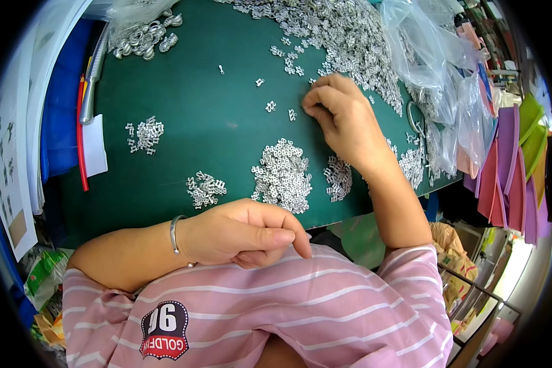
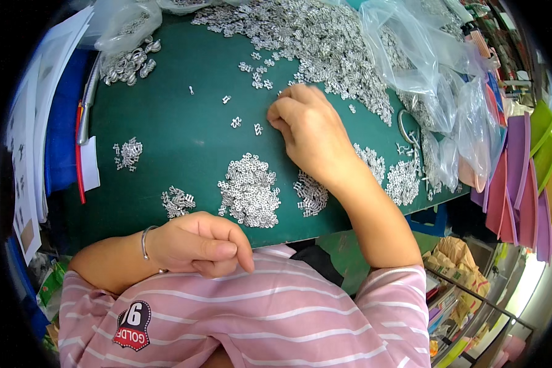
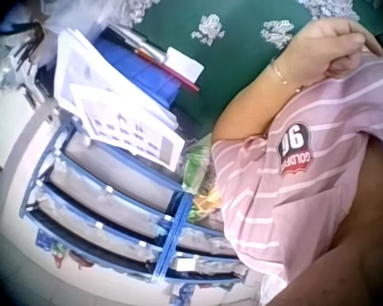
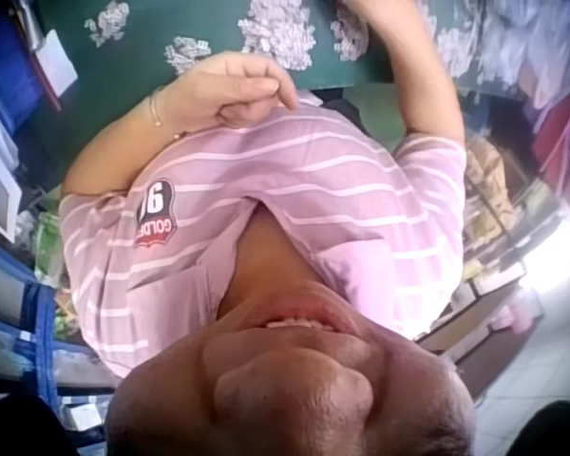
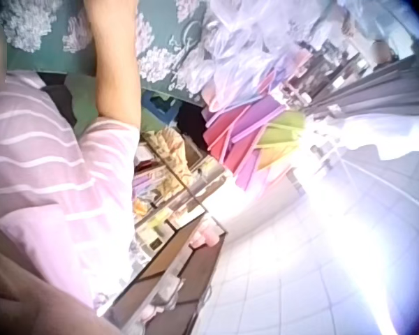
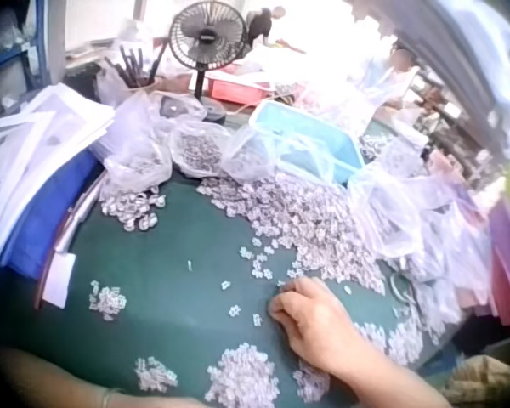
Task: The person sorts through piles of small metal flower-shaped charms on a green workstation by hand, picking them up to group them and occasionally holding a handful.
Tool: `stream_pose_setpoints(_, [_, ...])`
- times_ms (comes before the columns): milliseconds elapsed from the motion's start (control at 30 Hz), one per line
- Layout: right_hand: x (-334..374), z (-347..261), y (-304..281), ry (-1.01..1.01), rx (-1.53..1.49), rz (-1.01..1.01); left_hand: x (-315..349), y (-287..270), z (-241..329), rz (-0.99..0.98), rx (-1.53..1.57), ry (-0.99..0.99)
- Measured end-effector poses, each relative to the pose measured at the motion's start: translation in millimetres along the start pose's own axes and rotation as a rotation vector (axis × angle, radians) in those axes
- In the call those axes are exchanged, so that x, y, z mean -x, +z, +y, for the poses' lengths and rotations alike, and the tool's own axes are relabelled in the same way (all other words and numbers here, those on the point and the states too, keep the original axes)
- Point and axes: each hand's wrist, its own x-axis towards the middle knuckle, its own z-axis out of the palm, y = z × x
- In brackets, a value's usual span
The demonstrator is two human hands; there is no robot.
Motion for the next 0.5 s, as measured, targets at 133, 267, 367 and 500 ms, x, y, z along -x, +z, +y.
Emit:
stream_pose_setpoints(133, [13.2, -8.6, -7.0, 0.05, -0.14, 0.015, 0.0, 2.1, -2.9, 0.005, 0.013, -0.008])
stream_pose_setpoints(267, [21.0, -11.8, -9.9, 0.071, -0.241, 0.14, 4.0, -1.0, 2.2, 0.024, 0.006, -0.014])
stream_pose_setpoints(367, [36.8, -5.5, -11.1, 0.124, -0.37, 0.19, 2.2, -2.0, 0.3, 0.019, 0.007, -0.004])
stream_pose_setpoints(500, [53.8, -3.7, -12.1, 0.162, -0.583, 0.279, 1.2, -1.3, 1.2, 0.035, -0.015, 0.014])
